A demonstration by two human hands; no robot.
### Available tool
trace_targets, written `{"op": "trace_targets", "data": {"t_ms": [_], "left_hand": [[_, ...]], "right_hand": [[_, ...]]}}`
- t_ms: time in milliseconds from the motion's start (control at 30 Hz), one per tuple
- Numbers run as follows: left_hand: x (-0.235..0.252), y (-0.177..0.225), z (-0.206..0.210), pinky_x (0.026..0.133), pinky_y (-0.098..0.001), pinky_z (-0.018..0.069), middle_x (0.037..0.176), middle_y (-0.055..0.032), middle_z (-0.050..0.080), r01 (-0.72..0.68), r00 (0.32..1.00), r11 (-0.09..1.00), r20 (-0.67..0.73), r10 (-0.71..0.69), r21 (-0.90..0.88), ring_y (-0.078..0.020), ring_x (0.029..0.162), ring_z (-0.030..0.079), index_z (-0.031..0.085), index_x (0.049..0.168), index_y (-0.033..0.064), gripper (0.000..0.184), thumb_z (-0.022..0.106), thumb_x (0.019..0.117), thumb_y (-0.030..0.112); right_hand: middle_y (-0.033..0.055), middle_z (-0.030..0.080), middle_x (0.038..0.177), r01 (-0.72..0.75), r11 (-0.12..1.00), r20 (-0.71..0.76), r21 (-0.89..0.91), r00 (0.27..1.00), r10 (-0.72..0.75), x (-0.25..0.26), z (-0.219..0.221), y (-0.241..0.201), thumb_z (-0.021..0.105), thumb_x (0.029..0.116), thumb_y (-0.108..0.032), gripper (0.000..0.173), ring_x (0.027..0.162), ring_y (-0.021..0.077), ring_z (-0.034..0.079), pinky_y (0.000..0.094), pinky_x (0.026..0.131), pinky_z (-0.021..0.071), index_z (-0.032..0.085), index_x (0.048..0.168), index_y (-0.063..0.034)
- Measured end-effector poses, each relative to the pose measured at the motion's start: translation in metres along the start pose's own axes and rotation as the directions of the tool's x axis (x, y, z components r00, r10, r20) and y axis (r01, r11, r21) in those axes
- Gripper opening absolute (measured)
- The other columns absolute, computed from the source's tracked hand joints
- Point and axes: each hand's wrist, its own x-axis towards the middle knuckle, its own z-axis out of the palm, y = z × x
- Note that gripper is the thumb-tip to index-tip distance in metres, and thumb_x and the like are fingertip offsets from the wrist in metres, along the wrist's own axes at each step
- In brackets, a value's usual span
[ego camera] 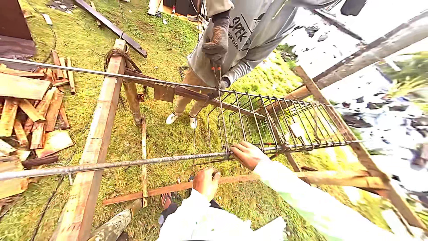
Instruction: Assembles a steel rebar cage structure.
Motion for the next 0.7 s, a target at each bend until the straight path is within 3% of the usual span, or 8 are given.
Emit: {"op": "trace_targets", "data": {"t_ms": [67,133,200,367,467,567,633,700], "left_hand": [[0.000,0.000,0.000,0.099,-0.0466,0.0531,0.118,-0.0096,0.072,-0.002,1.000,1.000,0.007,0.002,0.004,-0.0226,0.109,0.069,0.072,0.121,0.0105,0.035,0.052,0.1041,0.032],[0.000,0.000,0.000,0.100,-0.0465,0.0524,0.120,-0.0097,0.071,0.008,1.000,1.000,0.014,-0.008,0.012,-0.0227,0.110,0.068,0.072,0.122,0.0111,0.035,0.051,0.1044,0.033],[0.001,0.001,0.002,0.100,-0.0464,0.0527,0.120,-0.0090,0.071,0.016,1.000,1.000,0.026,-0.017,0.024,-0.0223,0.110,0.068,0.072,0.122,0.0115,0.035,0.051,0.1045,0.034],[0.003,0.005,0.005,0.100,-0.0448,0.0530,0.119,-0.0083,0.071,-0.016,1.000,1.000,0.019,0.015,0.027,-0.0208,0.109,0.069,0.072,0.122,0.0114,0.035,0.051,0.1042,0.034],[0.010,0.005,0.009,0.095,-0.0421,0.0551,0.112,-0.0068,0.073,-0.040,0.999,0.999,-0.022,0.040,-0.005,-0.0183,0.101,0.070,0.074,0.118,0.0117,0.034,0.053,0.1029,0.034],[0.020,0.010,0.015,0.094,-0.0402,0.0558,0.109,-0.0066,0.074,-0.012,1.000,0.995,-0.009,0.011,-0.103,-0.0163,0.099,0.071,0.074,0.117,0.0099,0.031,0.057,0.1027,0.032],[0.021,0.012,0.016,0.095,-0.0404,0.0560,0.108,-0.0059,0.074,-0.002,1.000,0.994,-0.004,0.001,-0.108,-0.0159,0.098,0.071,0.074,0.116,0.0101,0.030,0.058,0.1021,0.031],[0.016,0.010,0.011,0.097,-0.0435,0.0560,0.109,-0.0072,0.075,-0.005,1.000,0.998,-0.003,0.005,-0.060,-0.0181,0.101,0.071,0.074,0.118,0.0092,0.030,0.058,0.1028,0.031]], "right_hand": [[0.0170,0.072,0.103,0.036,0.999,0.089,-0.014,0.995,-0.035,0.007,-0.007,0.002,0.060,0.1017,-0.015,0.019,0.102,0.0353,0.071,0.0482,0.091,0.0590,0.071,0.107,-0.0006],[0.0215,0.069,0.116,-0.021,1.000,0.345,0.017,0.939,0.014,0.019,-0.022,-0.003,0.051,0.1070,-0.017,0.028,0.116,0.0385,0.065,0.0497,0.104,0.0513,0.067,0.119,0.0030],[0.0224,0.069,0.112,0.024,1.000,0.392,0.013,0.920,-0.027,0.024,-0.018,0.001,0.056,0.1032,-0.013,0.024,0.112,0.0404,0.067,0.0530,0.099,0.0542,0.068,0.117,0.0033],[0.0263,0.061,0.129,-0.024,0.997,0.723,-0.075,0.687,0.071,0.050,-0.046,-0.017,0.056,0.1008,-0.006,0.031,0.122,0.0454,0.060,0.0597,0.099,0.0499,0.060,0.130,0.0044],[0.0251,0.065,0.125,-0.093,0.993,0.722,-0.068,0.683,0.113,0.051,-0.043,-0.016,0.055,0.1017,-0.008,0.029,0.116,0.0447,0.063,0.0621,0.098,0.0500,0.063,0.128,0.0012],[0.0212,0.073,0.102,-0.195,0.979,0.602,0.061,0.790,0.120,0.042,-0.017,0.001,0.054,0.1058,-0.022,0.027,0.103,0.0416,0.070,0.0640,0.092,0.0528,0.072,0.111,-0.0031],[0.0226,0.071,0.111,-0.301,0.944,0.653,0.137,0.744,0.143,0.042,-0.028,-0.001,0.049,0.1090,-0.031,0.037,0.112,0.0418,0.067,0.0637,0.100,0.0490,0.070,0.118,-0.0020],[0.0207,0.070,0.117,-0.470,0.828,0.587,0.305,0.777,0.224,0.022,-0.032,0.005,0.054,0.1063,-0.040,0.044,0.115,0.0382,0.065,0.0612,0.104,0.0477,0.067,0.126,-0.0030]]}}
